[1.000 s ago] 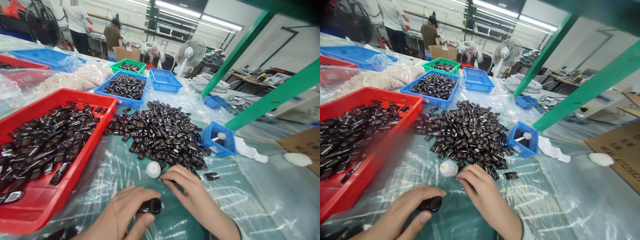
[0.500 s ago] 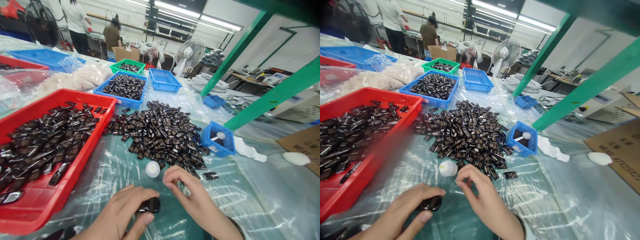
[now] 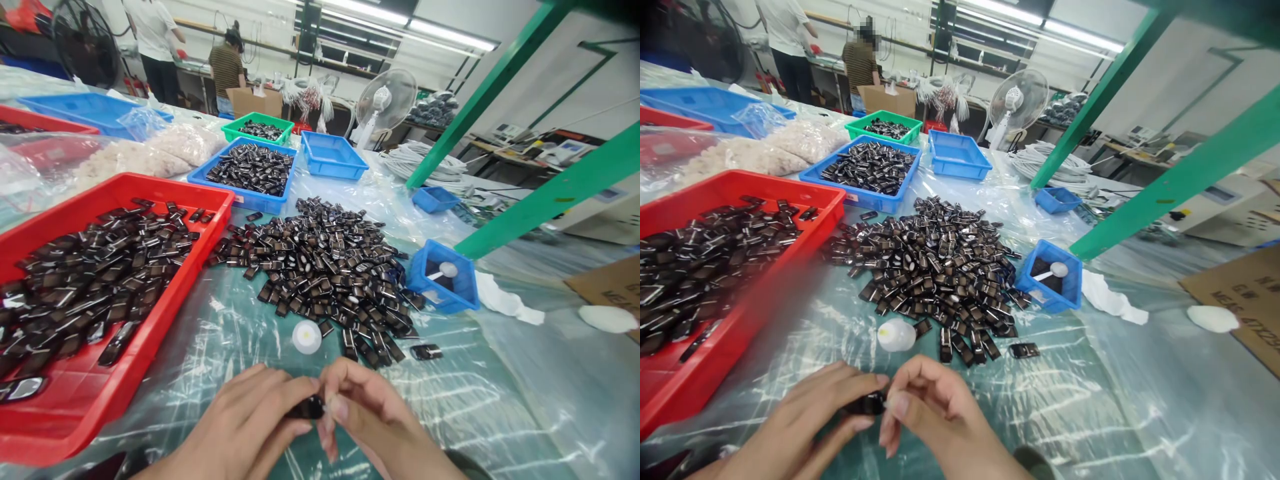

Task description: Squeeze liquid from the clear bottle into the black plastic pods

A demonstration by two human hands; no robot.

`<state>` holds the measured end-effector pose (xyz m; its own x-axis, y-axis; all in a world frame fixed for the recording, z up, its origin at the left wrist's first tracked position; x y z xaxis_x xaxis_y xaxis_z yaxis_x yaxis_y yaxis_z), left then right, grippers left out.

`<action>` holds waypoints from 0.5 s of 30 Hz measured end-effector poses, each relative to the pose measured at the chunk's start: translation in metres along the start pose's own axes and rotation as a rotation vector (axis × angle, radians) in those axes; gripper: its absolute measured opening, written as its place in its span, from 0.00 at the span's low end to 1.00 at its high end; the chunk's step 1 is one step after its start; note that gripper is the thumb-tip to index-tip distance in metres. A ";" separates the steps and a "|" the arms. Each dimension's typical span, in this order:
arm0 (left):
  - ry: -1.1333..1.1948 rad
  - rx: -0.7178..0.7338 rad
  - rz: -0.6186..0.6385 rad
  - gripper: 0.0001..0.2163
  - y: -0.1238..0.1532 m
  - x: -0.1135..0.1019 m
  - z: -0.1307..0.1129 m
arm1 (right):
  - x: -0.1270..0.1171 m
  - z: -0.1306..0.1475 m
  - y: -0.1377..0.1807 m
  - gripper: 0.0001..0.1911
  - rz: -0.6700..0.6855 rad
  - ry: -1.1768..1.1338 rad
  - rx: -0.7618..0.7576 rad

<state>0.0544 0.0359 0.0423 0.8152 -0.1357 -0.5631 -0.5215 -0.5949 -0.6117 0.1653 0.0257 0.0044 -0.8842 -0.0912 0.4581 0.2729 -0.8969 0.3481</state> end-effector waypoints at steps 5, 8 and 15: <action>-0.033 0.061 -0.014 0.12 0.002 0.001 -0.003 | -0.002 -0.004 -0.002 0.12 0.012 -0.010 -0.002; -0.003 0.116 -0.065 0.12 -0.003 -0.004 -0.007 | -0.001 -0.015 -0.008 0.15 0.060 0.007 0.011; -0.209 0.126 -0.036 0.14 -0.011 -0.020 -0.025 | -0.011 -0.008 -0.011 0.18 0.006 0.203 -0.223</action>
<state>0.0500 0.0252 0.0741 0.7710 0.0587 -0.6341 -0.5309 -0.4907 -0.6909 0.1689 0.0332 -0.0109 -0.9467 -0.1615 0.2787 0.2083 -0.9670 0.1470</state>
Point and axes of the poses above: each hand's wrist, its own y-axis away from the middle knuckle, its own x-axis out of the palm, z = x × y, the point moved 8 cm from there along -y, towards the middle knuckle, and after that the axes turned 5 degrees about -z, right-handed, at the moved point
